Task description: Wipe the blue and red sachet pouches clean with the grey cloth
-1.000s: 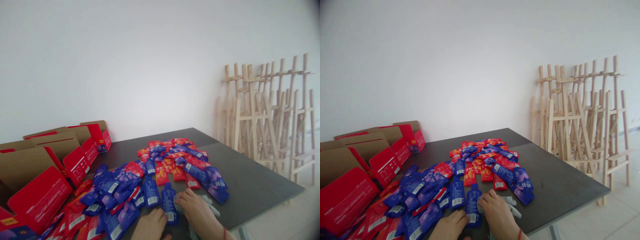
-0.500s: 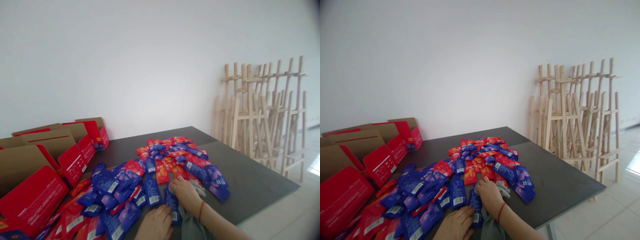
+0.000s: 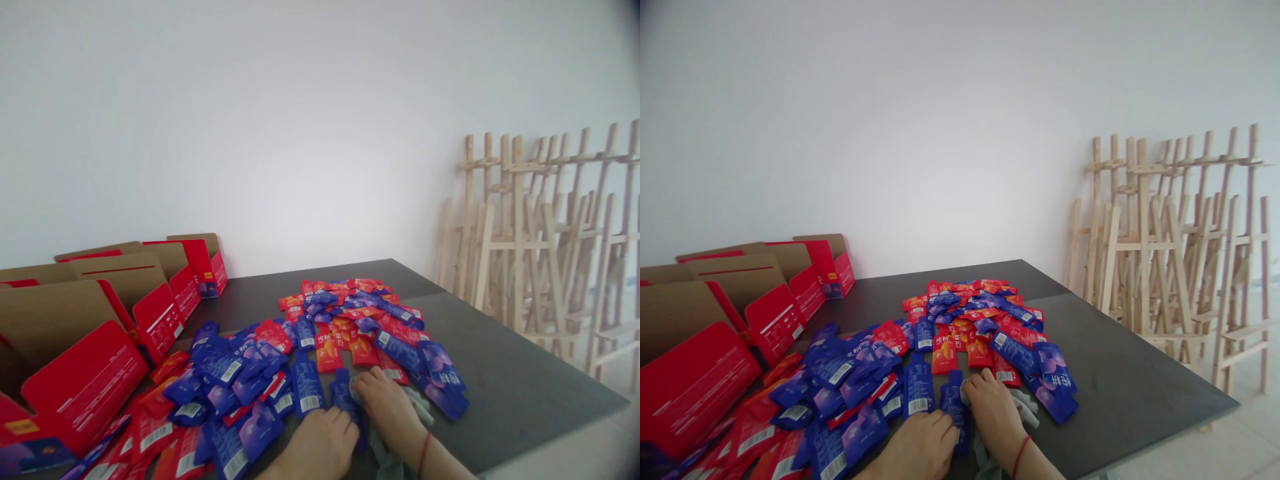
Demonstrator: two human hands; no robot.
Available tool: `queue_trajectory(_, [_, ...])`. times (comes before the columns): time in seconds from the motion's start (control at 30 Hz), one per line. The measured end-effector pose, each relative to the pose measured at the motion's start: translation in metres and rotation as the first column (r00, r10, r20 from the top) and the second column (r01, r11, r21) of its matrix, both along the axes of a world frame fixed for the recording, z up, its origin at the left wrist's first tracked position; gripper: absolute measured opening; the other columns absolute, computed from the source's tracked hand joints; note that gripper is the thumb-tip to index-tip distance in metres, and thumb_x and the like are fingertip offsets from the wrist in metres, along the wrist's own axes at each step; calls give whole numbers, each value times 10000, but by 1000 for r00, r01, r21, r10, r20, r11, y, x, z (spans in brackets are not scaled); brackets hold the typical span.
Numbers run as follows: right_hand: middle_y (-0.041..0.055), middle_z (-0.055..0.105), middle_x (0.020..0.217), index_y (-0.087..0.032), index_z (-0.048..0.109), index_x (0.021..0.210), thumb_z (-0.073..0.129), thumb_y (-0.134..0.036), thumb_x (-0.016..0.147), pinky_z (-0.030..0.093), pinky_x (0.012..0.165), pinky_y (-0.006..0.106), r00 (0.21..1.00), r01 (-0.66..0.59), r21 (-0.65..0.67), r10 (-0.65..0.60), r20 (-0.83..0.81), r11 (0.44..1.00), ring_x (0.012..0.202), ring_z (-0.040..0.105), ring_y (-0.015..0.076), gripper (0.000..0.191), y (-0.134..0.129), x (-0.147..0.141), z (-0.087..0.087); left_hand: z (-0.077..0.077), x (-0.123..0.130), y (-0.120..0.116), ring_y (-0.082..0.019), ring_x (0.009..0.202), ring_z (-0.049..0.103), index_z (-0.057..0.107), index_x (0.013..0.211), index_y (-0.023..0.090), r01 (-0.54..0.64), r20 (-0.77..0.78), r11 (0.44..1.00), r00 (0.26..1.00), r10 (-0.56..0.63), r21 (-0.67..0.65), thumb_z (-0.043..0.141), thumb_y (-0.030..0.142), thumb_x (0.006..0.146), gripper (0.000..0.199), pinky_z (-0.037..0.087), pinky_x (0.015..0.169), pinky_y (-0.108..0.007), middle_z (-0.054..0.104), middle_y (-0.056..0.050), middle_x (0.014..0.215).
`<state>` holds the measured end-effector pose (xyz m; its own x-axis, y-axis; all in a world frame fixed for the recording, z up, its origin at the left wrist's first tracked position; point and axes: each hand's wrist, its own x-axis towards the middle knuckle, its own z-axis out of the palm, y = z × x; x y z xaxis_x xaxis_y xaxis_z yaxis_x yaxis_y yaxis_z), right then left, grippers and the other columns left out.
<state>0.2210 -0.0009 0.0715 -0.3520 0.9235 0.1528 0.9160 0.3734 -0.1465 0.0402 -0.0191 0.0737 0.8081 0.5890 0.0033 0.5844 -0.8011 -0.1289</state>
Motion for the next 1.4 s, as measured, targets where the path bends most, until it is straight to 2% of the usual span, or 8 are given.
queue_trajectory(0.33, [43,691,1277,-241,688,1252,475,37,799,449,1025,343,969,70,56,-54,-242,996,1173,581,251,572,1,21,-31,57,-14,13,-288,1117,624,600,1192,151,-146,-36,971,987,156,190,481,68,944,288,485,913,-421,645,-144,1252])
queue_trajectory(0.5, [36,690,1279,-247,685,1255,495,27,802,450,1031,347,962,68,62,-49,-268,996,1188,581,250,563,3,20,-35,43,-9,37,-295,1037,664,669,1079,120,-179,-121,968,972,202,179,518,57,889,251,472,939,-445,696,-177,1120])
queue_trajectory(0.63, [32,693,1273,-257,692,1241,506,31,791,448,1033,337,948,73,60,-50,-315,996,1186,583,250,565,3,19,-35,37,-2,57,-336,938,677,696,985,124,-231,-112,972,966,233,28,701,393,811,320,495,901,-476,714,-172,976])
queue_trajectory(0.77, [29,692,1270,-262,697,1227,510,35,781,448,1035,339,939,83,56,-59,-340,995,1179,583,250,568,1,18,-34,38,13,94,-358,1202,586,644,1226,128,-351,4,936,936,351,-7,589,519,893,516,444,1004,-478,642,-199,1280])
queue_trajectory(0.93, [27,694,1269,-265,692,1234,500,31,756,450,1043,339,931,94,54,-69,-359,994,1188,584,250,594,1,18,-34,24,22,139,-495,1422,322,472,1467,48,-524,-25,852,852,523,-1,524,672,886,854,279,1100,-635,376,-312,1531])
queue_trajectory(1.13, [25,693,1269,-267,690,1233,498,10,750,463,1036,349,945,77,59,-54,-324,995,1182,589,257,589,3,20,-38,11,1,127,-515,1378,384,409,1521,51,-600,-64,800,798,599,6,428,684,923,871,268,1075,-661,445,-330,1473])
queue_trajectory(1.3, [31,694,1275,-255,691,1240,484,8,772,457,1030,332,947,57,66,-33,-319,996,1182,589,248,575,4,23,-43,21,-16,105,-461,1291,514,525,1451,83,-561,-127,825,815,565,65,426,703,914,826,239,1110,-628,589,-283,1348])
queue_trajectory(1.4, [22,693,1278,-258,690,1244,496,19,731,465,1021,329,949,49,90,-18,-315,995,1184,589,250,614,5,25,-47,32,-18,118,-442,1189,593,639,1328,99,-578,-138,816,808,572,1,458,708,897,768,312,1076,-612,665,-260,1223])
